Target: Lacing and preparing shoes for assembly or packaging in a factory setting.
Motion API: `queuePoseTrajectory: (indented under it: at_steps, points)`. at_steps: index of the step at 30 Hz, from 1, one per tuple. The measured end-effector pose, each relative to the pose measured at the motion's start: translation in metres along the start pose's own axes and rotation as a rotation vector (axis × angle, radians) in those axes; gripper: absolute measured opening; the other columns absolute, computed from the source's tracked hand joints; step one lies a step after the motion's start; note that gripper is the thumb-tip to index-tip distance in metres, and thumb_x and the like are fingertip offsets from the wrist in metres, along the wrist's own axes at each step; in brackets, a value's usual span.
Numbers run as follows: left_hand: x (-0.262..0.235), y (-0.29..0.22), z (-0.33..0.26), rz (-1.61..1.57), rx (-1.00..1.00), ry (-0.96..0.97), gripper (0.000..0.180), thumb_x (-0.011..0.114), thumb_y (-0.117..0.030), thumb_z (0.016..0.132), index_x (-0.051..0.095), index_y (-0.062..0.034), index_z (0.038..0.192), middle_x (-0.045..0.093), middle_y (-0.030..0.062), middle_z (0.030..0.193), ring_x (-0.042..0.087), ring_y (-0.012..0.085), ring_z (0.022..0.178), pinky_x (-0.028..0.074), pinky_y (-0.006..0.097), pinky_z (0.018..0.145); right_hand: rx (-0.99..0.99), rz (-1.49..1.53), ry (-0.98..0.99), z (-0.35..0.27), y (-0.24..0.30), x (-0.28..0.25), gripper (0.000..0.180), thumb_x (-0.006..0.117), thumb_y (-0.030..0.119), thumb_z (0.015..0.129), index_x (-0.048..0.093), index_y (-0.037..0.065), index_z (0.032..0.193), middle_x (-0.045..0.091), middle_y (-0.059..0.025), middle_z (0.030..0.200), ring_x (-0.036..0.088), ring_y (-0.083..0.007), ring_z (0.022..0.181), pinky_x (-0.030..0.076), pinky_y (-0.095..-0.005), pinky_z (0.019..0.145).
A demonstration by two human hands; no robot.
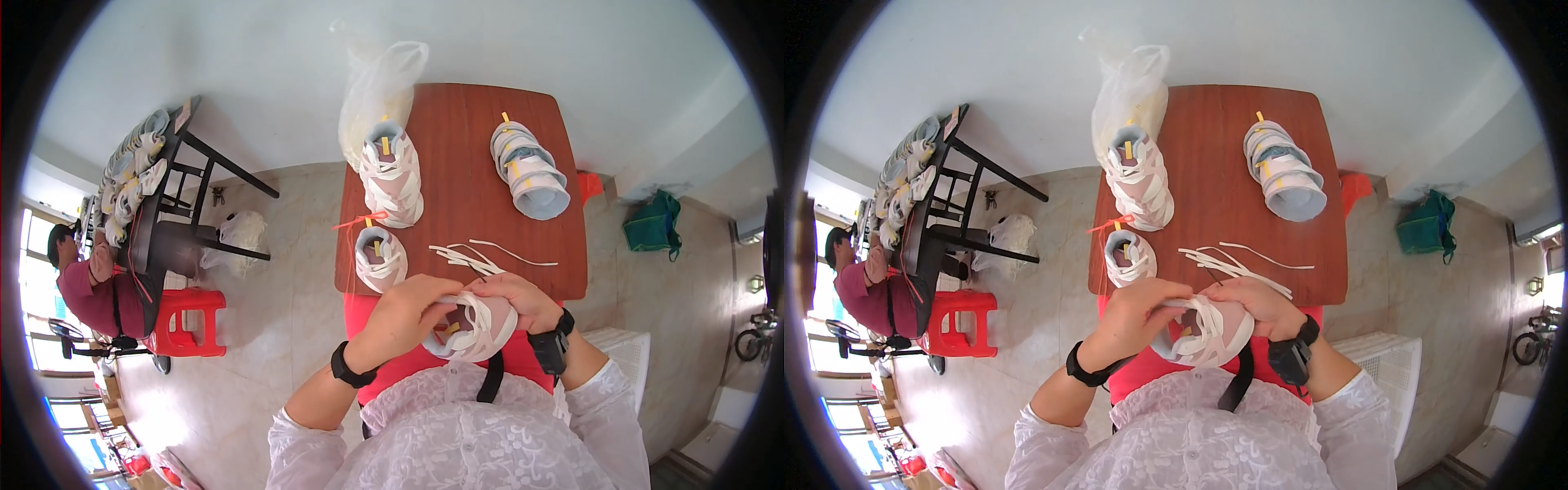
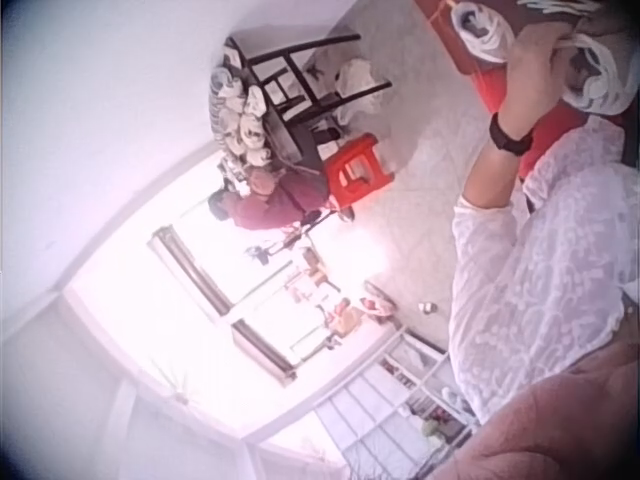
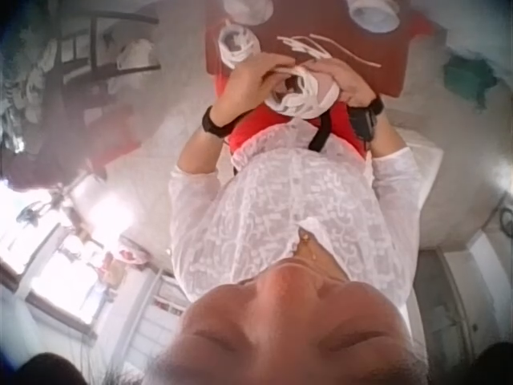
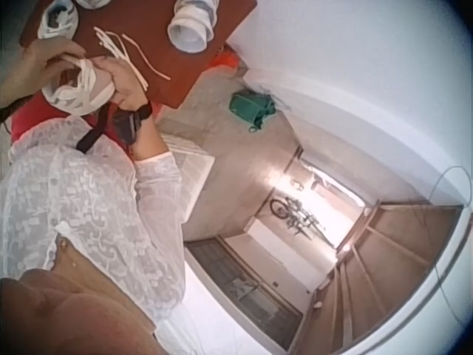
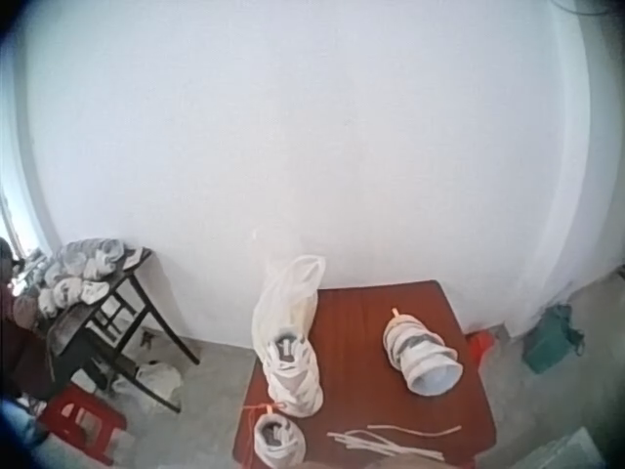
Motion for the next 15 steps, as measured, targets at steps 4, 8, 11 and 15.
queuePoseTrajectory:
  at_steps: [4,8,11,15]
  points:
    - [0.008,0.039,-0.014,-0.267,-0.511,0.063,0.013,0.062,-0.001,0.087,0.065,0.0014,0.099,0.068,0.0078,0.085,0.065,0.0145,0.078,0.051,0.027,0.071,-0.009,-0.104,-0.014,-0.001,0.0,0.0,0.027,0.057,0.018,0.095,0.062,-0.004,0.11,0.068,-0.0088,0.1,0.066,-0.0123,0.085,0.053,-0.0256,0.077]
    - [0.013,0.042,-0.017,-0.34,-0.574,0.048,0.013,0.06,-0.002,0.089,0.064,0.0023,0.101,0.067,0.0063,0.086,0.063,0.0112,0.078,0.051,0.025,0.071,-0.074,-0.187,0.023,0.0,0.01,0.005,0.025,0.058,0.015,0.094,0.062,-0.004,0.109,0.068,-0.0074,0.099,0.065,-0.0104,0.085,0.053,-0.0241,0.077]
    - [0.015,0.046,-0.022,-0.412,-0.607,0.031,0.013,0.06,-0.002,0.09,0.063,0.0023,0.102,0.067,0.0053,0.088,0.062,0.0107,0.081,0.05,0.024,0.073,-0.128,-0.247,0.054,-0.004,0.019,0.015,0.024,0.059,0.014,0.093,0.062,-0.004,0.109,0.068,-0.0064,0.099,0.064,-0.0096,0.085,0.052,-0.0234,0.077]
    - [0.018,0.048,-0.024,-0.468,-0.631,0.019,0.014,0.059,-0.002,0.09,0.063,0.0019,0.103,0.067,0.0046,0.089,0.062,0.0102,0.082,0.05,0.024,0.073,-0.17,-0.357,0.026,-0.008,0.026,0.019,0.023,0.06,0.013,0.092,0.063,-0.004,0.108,0.067,-0.0049,0.097,0.063,-0.0086,0.085,0.05,-0.0223,0.077]
Point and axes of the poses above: each hand's wrist, its own z-axis towards the middle knuckle, its own x-axis out of the palm, y = z × x, the point moved 10 cm from there along z, towards the middle knuckle
